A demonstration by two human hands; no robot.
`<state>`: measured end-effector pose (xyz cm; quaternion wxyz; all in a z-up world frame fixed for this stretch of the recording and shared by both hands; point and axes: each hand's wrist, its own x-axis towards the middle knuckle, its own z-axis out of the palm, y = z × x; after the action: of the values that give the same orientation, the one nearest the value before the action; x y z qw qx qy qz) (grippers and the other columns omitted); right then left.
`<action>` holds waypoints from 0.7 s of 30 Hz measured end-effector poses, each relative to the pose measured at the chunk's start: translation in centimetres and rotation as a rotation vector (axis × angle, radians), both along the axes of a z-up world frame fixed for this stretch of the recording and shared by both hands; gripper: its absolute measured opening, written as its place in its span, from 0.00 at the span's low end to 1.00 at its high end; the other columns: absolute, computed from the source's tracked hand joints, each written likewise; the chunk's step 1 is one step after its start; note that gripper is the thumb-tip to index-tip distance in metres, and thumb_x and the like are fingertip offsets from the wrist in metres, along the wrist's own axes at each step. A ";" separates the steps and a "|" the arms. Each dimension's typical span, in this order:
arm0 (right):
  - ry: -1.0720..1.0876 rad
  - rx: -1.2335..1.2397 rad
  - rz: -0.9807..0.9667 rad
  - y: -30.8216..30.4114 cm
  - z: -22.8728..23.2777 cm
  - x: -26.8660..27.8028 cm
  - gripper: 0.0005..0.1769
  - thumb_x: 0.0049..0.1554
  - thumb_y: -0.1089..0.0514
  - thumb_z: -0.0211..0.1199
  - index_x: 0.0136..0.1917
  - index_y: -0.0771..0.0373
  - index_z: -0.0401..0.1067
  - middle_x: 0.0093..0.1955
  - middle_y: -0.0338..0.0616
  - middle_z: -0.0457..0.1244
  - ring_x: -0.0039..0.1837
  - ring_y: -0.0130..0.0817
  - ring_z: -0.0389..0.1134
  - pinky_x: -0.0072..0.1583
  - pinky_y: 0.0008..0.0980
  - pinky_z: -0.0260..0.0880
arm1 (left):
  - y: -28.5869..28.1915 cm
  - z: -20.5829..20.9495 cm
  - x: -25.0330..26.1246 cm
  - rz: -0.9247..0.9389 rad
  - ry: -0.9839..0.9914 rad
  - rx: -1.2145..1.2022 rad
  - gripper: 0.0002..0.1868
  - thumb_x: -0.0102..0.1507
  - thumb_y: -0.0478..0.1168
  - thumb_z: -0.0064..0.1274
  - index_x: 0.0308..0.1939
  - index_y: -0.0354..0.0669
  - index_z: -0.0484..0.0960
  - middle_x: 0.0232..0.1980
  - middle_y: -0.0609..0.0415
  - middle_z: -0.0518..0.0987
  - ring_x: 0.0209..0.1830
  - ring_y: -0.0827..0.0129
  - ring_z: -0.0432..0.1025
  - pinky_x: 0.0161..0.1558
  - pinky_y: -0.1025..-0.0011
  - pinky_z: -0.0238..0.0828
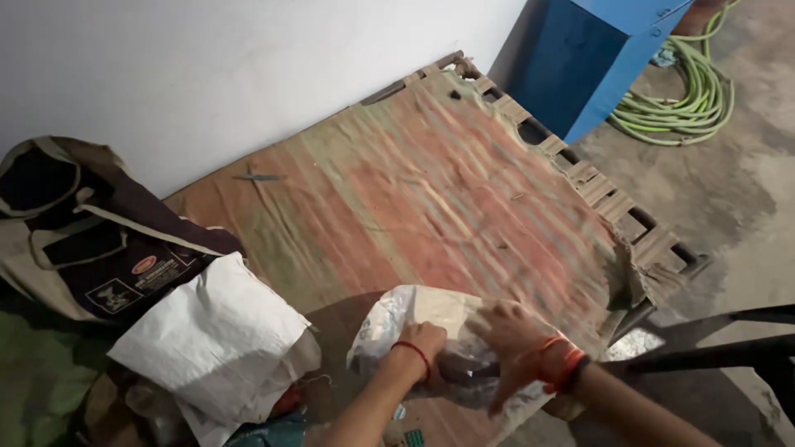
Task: Moving a notebook, a basket, and a plastic bag from one area to a shelf.
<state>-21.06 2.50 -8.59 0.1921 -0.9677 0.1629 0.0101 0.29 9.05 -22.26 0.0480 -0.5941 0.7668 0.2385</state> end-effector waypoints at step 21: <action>-0.106 -0.002 0.004 -5.9 -13.3 -6.4 0.37 0.67 0.62 0.47 0.86 0.64 0.43 0.83 0.57 0.48 0.80 0.47 0.55 0.74 0.50 0.52 | 1.2 6.0 2.4 0.069 0.546 -0.255 0.10 0.49 0.38 0.65 0.33 0.46 0.85 0.37 0.47 0.82 0.43 0.52 0.78 0.46 0.56 0.73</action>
<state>-27.41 -3.43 -21.91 0.1996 -0.9674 0.1506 -0.0411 2.66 10.24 -16.24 -0.2430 -0.5347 0.7546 0.2926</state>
